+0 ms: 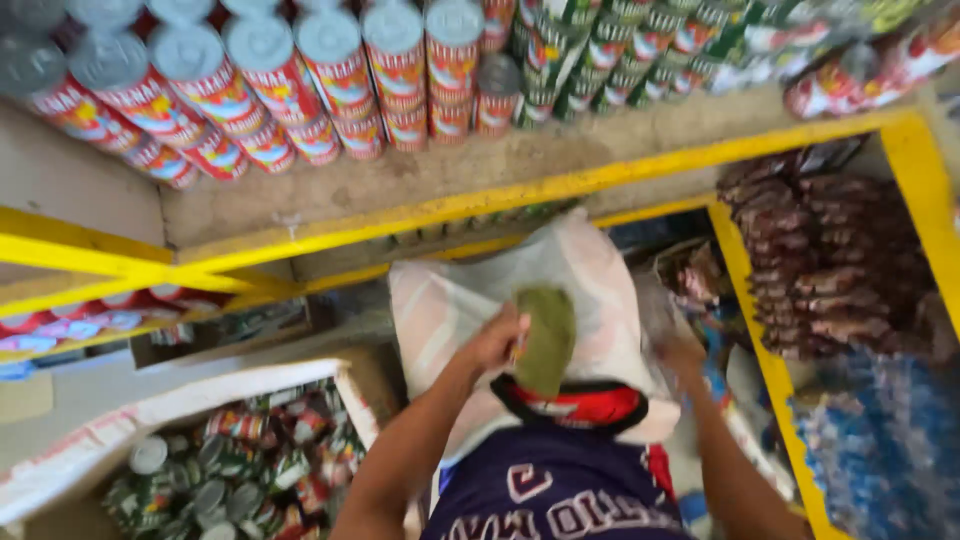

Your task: The person cleans individual canned goods by holding each can with one hand and wiping its surface with a cloth held in the other hand, rotating the can as needed to clean all sides.

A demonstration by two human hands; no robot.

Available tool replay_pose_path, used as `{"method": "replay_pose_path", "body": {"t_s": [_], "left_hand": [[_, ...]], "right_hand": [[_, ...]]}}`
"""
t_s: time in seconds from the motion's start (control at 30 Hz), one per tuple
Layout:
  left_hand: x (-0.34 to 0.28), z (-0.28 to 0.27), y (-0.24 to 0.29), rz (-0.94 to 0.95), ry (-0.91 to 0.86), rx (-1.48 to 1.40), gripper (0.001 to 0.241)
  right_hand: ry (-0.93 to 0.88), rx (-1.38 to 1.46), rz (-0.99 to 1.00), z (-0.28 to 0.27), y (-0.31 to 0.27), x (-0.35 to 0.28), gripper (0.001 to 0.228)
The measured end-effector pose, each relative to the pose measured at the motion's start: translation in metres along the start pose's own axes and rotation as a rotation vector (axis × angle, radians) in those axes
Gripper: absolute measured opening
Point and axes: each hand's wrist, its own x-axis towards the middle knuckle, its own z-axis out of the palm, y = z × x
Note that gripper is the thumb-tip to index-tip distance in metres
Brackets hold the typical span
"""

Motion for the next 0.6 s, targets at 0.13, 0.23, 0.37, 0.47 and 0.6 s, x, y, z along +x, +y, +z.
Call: {"method": "replay_pose_path", "body": {"t_s": [0.13,0.23,0.37,0.47,0.6], "left_hand": [[-0.020,0.031,-0.017,-0.279,0.600,0.569,0.069],[-0.029,0.020,-0.025,-0.377,0.543,0.520,0.067],[-0.028,0.017,-0.021,-0.462,0.543,0.509,0.068],[-0.030,0.023,-0.026,-0.464,0.589,0.436,0.068],[-0.030,0.027,-0.025,-0.501,0.547,0.437,0.068]], "right_hand": [[-0.023,0.080,0.003,-0.026,0.018,0.005,0.026],[-0.013,0.145,0.062,-0.017,-0.027,0.012,0.025],[0.027,0.211,0.157,-0.027,-0.035,-0.003,0.025],[0.017,0.241,0.176,-0.048,-0.040,-0.016,0.024],[0.013,0.297,0.207,-0.071,-0.052,-0.032,0.024]]}}
